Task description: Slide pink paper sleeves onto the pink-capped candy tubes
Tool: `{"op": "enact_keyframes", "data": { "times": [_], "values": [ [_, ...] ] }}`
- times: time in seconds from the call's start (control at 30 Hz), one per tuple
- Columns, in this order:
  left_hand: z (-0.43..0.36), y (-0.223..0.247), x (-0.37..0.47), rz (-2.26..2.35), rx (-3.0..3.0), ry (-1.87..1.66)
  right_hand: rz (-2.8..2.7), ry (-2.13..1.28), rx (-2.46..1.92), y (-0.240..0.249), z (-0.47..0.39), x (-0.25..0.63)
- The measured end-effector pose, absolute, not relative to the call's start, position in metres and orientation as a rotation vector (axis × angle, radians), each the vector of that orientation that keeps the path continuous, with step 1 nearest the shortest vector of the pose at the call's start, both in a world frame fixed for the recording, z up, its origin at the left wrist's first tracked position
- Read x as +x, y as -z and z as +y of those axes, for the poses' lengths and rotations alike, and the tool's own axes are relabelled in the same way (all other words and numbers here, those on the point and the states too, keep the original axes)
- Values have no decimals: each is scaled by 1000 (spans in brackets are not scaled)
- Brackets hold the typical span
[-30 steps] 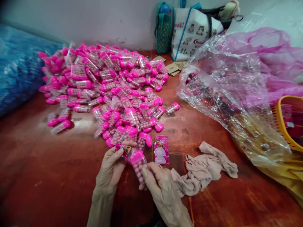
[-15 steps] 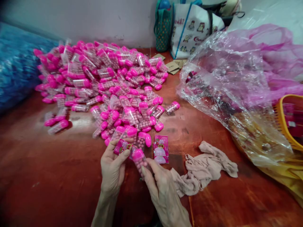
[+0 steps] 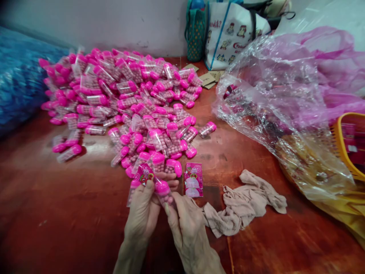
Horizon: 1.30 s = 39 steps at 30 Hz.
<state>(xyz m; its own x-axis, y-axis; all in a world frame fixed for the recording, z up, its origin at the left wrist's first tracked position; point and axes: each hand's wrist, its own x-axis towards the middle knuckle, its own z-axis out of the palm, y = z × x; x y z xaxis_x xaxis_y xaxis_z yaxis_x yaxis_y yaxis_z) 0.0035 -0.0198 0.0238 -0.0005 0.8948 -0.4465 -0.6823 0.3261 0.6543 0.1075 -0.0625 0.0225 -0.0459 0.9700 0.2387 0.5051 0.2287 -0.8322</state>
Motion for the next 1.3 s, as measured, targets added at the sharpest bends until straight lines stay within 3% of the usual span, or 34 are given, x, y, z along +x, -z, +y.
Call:
{"op": "enact_keyframes", "data": {
  "times": [0.3,0.43,0.87,1.13,1.3],
  "values": [
    [-16,-22,-10,872,494,-1172,-1694,-737,-1347,-22,-63,107],
    [-14,-21,-17,898,586,-1148,-1643,-940,-1322,-27,-63,111],
    [-21,-18,0,912,353,-1080,-1319,-1228,-1459,-15,-70,97],
    [-25,-24,-1,883,586,-1096,-1521,-949,-1528,-14,-75,101],
    [-29,-25,-6,830,627,-924,-1592,-1000,-1528,-15,-85,115]
  ]
}}
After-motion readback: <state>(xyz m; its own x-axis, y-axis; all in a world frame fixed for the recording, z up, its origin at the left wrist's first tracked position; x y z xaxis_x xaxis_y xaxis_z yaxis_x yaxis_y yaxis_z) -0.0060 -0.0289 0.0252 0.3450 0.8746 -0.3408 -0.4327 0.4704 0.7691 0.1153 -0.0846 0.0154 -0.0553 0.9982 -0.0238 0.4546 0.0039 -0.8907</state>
